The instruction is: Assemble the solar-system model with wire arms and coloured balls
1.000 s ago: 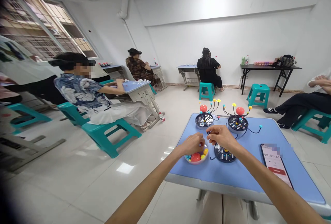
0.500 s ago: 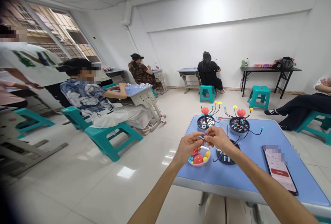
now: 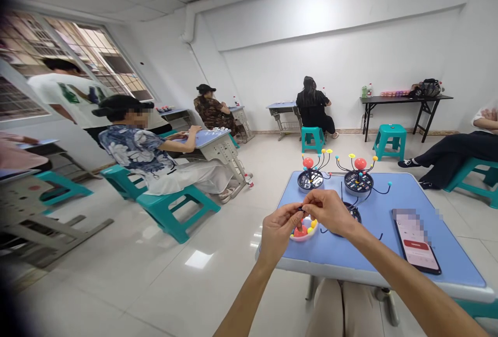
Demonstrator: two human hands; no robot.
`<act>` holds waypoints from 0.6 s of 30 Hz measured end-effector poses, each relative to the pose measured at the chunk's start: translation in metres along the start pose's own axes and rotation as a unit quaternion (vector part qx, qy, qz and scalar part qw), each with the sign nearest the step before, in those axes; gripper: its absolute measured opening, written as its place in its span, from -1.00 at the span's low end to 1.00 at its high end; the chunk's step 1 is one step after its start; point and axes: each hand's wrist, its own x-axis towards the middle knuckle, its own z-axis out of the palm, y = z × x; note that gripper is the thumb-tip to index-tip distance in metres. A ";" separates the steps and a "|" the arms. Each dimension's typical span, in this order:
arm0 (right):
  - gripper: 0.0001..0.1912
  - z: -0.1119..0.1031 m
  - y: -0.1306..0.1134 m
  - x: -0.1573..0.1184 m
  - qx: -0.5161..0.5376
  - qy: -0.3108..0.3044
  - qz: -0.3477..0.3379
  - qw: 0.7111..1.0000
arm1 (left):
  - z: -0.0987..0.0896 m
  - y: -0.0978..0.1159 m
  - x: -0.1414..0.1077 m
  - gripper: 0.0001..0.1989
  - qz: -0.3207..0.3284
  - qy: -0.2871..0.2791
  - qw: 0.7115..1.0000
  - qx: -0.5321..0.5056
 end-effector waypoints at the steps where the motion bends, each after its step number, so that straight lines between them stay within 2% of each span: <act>1: -0.89 0.000 -0.002 -0.004 -0.030 0.007 -0.029 0.999 | 0.002 0.003 -0.003 -0.79 -0.002 0.003 1.000 -0.007; 4: -0.89 -0.002 -0.007 -0.017 -0.100 0.030 -0.104 0.989 | 0.006 0.011 -0.011 -0.79 -0.001 0.007 1.000 -0.026; 6: -0.87 -0.003 -0.007 -0.025 -0.081 0.068 -0.108 0.988 | 0.009 0.014 -0.016 -0.78 -0.007 0.029 0.998 -0.056; 8: -0.78 -0.001 -0.003 -0.034 -0.017 0.117 -0.075 0.990 | 0.013 0.016 -0.022 -0.76 -0.021 0.059 0.991 -0.118; 10: -0.68 0.006 0.005 -0.044 0.042 0.137 -0.034 0.989 | 0.019 0.015 -0.028 -0.75 -0.030 0.070 0.979 -0.191; 14: -0.57 0.024 0.016 -0.063 0.142 0.095 0.014 0.985 | 0.032 0.008 -0.041 -0.77 -0.030 0.034 0.966 -0.253; 18: -0.64 0.032 0.018 -0.075 0.222 0.118 0.047 0.967 | 0.041 0.000 -0.050 -0.78 -0.035 0.029 0.967 -0.250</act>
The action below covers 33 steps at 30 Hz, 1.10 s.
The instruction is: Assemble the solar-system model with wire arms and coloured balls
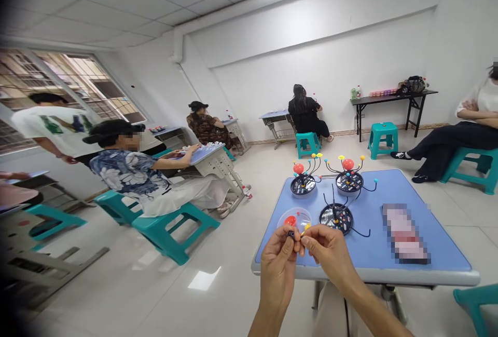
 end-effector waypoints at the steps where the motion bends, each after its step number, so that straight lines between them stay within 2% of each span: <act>1: -0.65 0.000 0.000 -0.002 0.011 0.011 0.007 1.000 | 0.001 -0.003 -0.002 -0.79 -0.005 0.004 1.000 -0.001; 8: -0.68 -0.012 0.003 -0.013 0.045 0.045 0.028 0.998 | 0.003 -0.019 -0.011 -0.77 -0.052 0.042 0.997 -0.033; 13: -0.71 -0.024 0.004 -0.018 0.013 0.099 0.046 0.994 | -0.009 -0.019 -0.010 -0.72 -0.023 0.113 0.993 -0.036; 18: -0.72 -0.028 0.003 -0.019 0.008 0.114 0.051 0.992 | -0.021 -0.011 -0.015 -0.77 -0.016 0.065 0.994 0.092; 22: -0.74 -0.028 0.002 -0.020 0.011 0.117 0.044 0.992 | -0.021 -0.010 -0.022 -0.80 -0.019 0.043 0.982 0.184; 30: -0.81 -0.031 0.004 -0.024 -0.056 0.109 0.005 0.992 | -0.013 -0.017 -0.025 -0.85 -0.032 -0.021 0.968 0.246; 33: -0.82 -0.035 0.001 -0.024 -0.067 0.095 0.009 0.993 | -0.010 -0.016 -0.023 -0.85 -0.011 -0.039 0.961 0.273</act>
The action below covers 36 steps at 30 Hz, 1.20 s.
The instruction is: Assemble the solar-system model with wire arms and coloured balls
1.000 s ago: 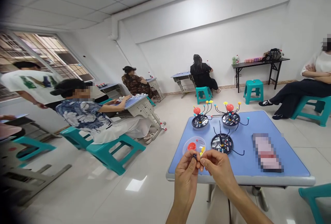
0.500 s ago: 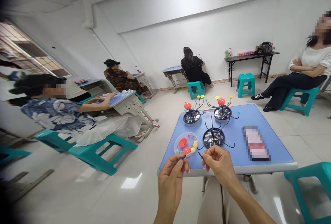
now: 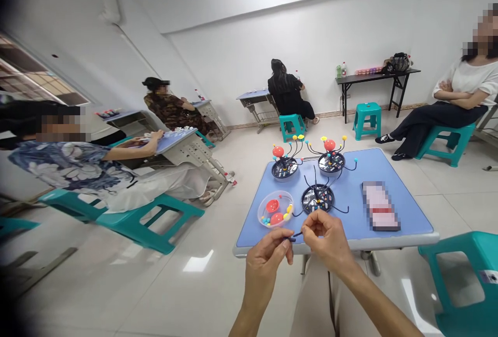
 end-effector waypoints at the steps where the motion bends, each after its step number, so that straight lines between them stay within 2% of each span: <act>1: -0.82 -0.002 -0.001 0.001 0.013 -0.016 0.012 1.000 | 0.000 0.002 0.001 -0.85 0.014 0.005 1.000 0.007; 6: -0.71 -0.009 -0.005 0.006 0.111 -0.130 0.097 0.980 | 0.001 0.009 0.004 -0.85 0.077 0.016 0.996 0.051; 11: -0.69 -0.011 -0.003 0.013 0.166 -0.161 0.134 0.964 | 0.001 0.012 0.005 -0.87 0.119 -0.009 0.987 0.112; 15: -0.61 -0.015 -0.001 0.019 0.190 -0.203 0.141 0.950 | -0.001 0.014 0.008 -0.81 0.141 -0.057 0.981 0.123; 18: -0.59 -0.020 -0.004 0.024 0.160 -0.234 0.155 0.946 | -0.004 0.018 0.012 -0.80 0.137 -0.109 0.977 0.122; 25: -0.66 -0.027 -0.017 0.034 0.108 -0.273 0.161 0.942 | -0.006 0.028 0.029 -0.87 0.066 -0.193 0.974 0.098; 28: -0.71 -0.026 -0.020 0.036 0.129 -0.253 0.144 0.948 | -0.006 0.027 0.037 -0.86 0.054 -0.174 0.979 0.092; 32: -0.70 -0.019 -0.011 0.036 0.175 -0.198 0.078 0.961 | -0.002 0.022 0.044 -0.84 0.067 -0.080 0.992 0.074; 36: -0.78 -0.009 0.000 0.032 0.139 -0.134 0.012 0.981 | 0.007 0.017 0.045 -0.86 0.092 -0.035 0.991 0.089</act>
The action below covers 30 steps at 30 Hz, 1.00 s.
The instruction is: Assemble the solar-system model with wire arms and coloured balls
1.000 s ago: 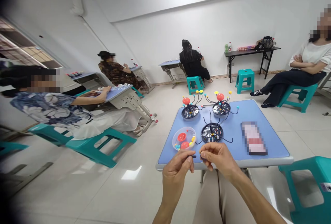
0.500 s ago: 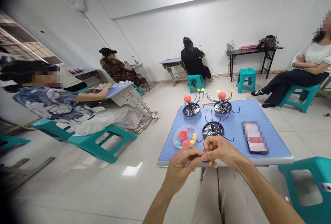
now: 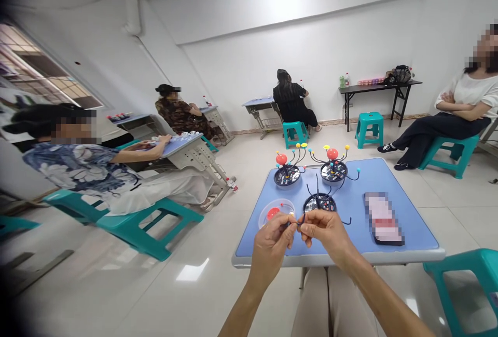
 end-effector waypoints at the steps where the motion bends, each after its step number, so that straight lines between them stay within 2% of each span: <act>1: -0.77 0.002 0.001 0.000 -0.017 0.013 -0.006 1.000 | 0.002 0.000 -0.001 -0.86 0.002 0.007 1.000 -0.002; 5: -0.71 0.008 -0.001 -0.001 -0.044 0.053 -0.018 0.997 | 0.004 0.001 -0.005 -0.86 -0.019 0.025 0.998 -0.062; 10: -0.75 0.007 -0.005 -0.002 -0.017 0.085 -0.025 0.996 | -0.002 -0.001 -0.012 -0.77 -0.024 0.046 0.992 -0.117; 14: -0.78 0.008 -0.006 -0.003 -0.004 0.103 -0.020 0.995 | -0.004 -0.007 -0.017 -0.72 -0.056 0.062 0.985 -0.150; 22: -0.83 0.012 -0.004 -0.006 0.000 0.107 -0.020 0.994 | -0.005 -0.007 -0.023 -0.76 -0.036 0.058 0.992 -0.109; 26: -0.83 0.013 -0.006 -0.008 -0.014 0.109 -0.028 0.994 | -0.003 -0.001 -0.027 -0.72 -0.059 0.076 0.989 -0.110; 30: -0.84 0.017 -0.011 -0.013 -0.045 0.121 -0.043 0.991 | -0.001 0.002 -0.029 -0.77 -0.062 0.053 0.990 -0.111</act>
